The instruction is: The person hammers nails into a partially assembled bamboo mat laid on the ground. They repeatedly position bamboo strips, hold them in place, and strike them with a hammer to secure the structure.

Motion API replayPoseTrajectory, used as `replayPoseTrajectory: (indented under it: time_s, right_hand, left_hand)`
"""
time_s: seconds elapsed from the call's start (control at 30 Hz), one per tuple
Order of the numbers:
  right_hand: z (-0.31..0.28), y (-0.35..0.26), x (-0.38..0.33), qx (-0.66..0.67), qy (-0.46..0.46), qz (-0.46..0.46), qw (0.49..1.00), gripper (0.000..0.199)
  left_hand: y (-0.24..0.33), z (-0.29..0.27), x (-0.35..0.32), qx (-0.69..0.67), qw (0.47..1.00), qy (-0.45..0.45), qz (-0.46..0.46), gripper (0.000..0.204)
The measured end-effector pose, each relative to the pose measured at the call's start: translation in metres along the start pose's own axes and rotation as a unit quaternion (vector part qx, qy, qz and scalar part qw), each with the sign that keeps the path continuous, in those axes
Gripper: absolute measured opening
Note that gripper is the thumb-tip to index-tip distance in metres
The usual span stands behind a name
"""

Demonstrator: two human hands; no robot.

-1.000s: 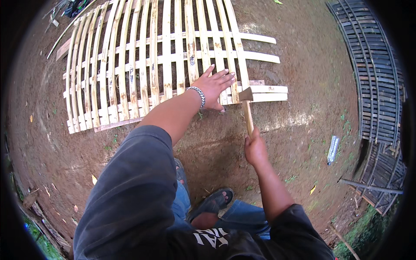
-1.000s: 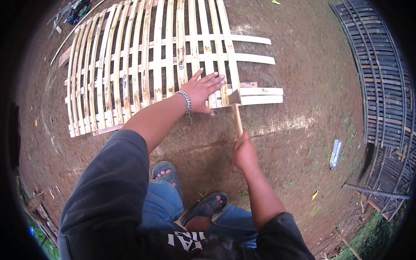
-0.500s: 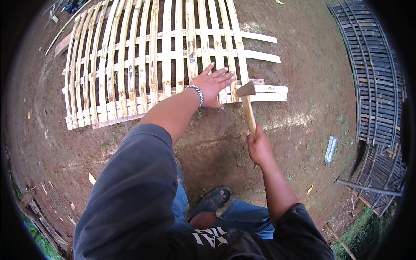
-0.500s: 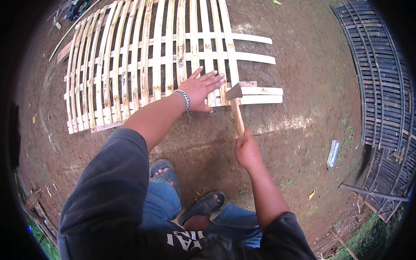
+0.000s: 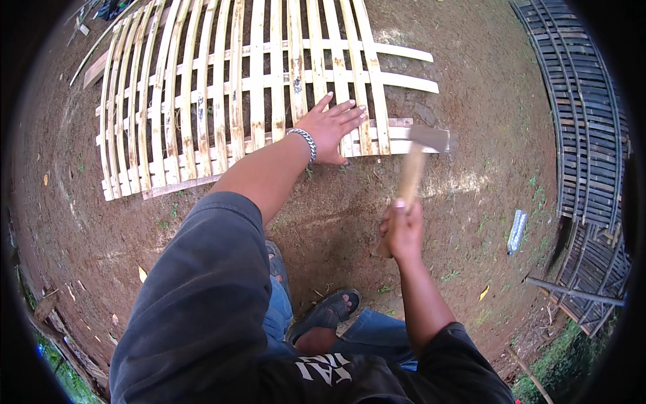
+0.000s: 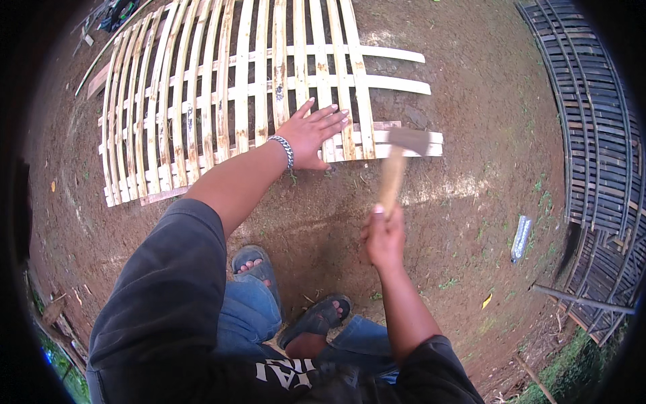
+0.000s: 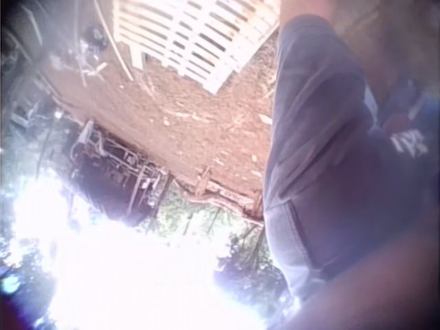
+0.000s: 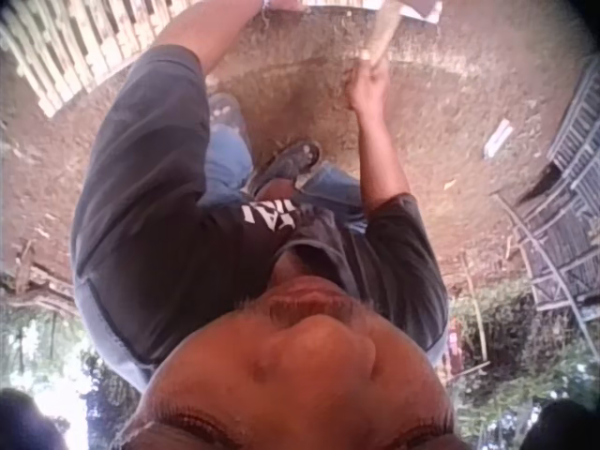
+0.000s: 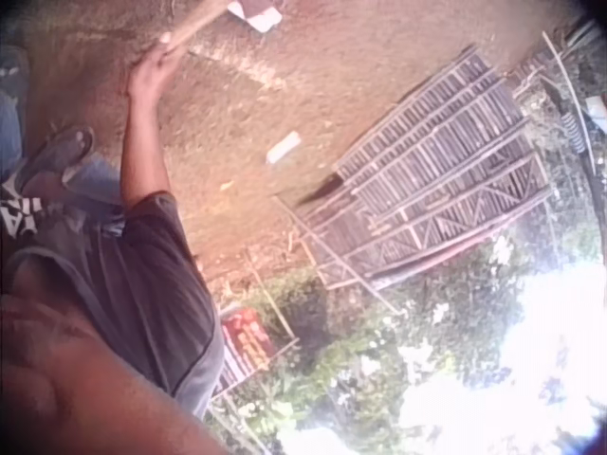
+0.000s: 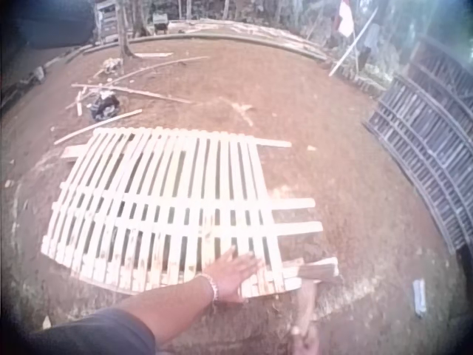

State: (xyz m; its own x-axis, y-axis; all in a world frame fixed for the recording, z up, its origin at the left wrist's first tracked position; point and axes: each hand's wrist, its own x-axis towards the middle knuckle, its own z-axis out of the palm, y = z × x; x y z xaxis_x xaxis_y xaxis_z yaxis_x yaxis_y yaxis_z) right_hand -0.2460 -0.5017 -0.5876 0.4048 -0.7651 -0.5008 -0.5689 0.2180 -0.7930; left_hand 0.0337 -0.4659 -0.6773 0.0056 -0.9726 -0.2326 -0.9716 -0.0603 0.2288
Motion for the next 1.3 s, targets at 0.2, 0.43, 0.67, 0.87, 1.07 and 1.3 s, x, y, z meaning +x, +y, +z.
replayPoseTrajectory:
  time_s: [0.2,0.43,0.67,0.87,1.07,1.3]
  right_hand:
    - [0.009,0.023,0.002,0.008,-0.052,0.033,0.998,0.022]
    - [0.009,0.015,-0.002,0.15,0.049,-0.068,0.985,0.022]
    - [0.0,0.017,0.005,0.036,-0.053,0.079,0.995,0.025]
    - [0.009,0.035,0.003,-0.039,-0.055,0.008,0.998,0.028]
    - [0.005,0.018,0.003,0.128,0.061,-0.057,0.988,0.023]
    - [-0.007,0.015,0.005,-0.103,-0.065,0.117,0.986,0.03]
  left_hand:
    - [0.005,-0.004,0.004,-0.008,1.0,-0.009,0.0,0.11]
    - [0.003,-0.003,0.004,0.004,1.0,0.007,-0.002,0.111]
    - [-0.001,-0.003,0.003,-0.002,1.0,0.003,-0.004,0.11]
    - [0.005,-0.001,0.004,-0.012,1.0,0.006,0.001,0.109]
    - [0.004,-0.002,0.001,-0.006,1.0,0.002,-0.004,0.11]
    - [0.003,-0.001,0.005,-0.019,1.0,0.007,-0.001,0.112]
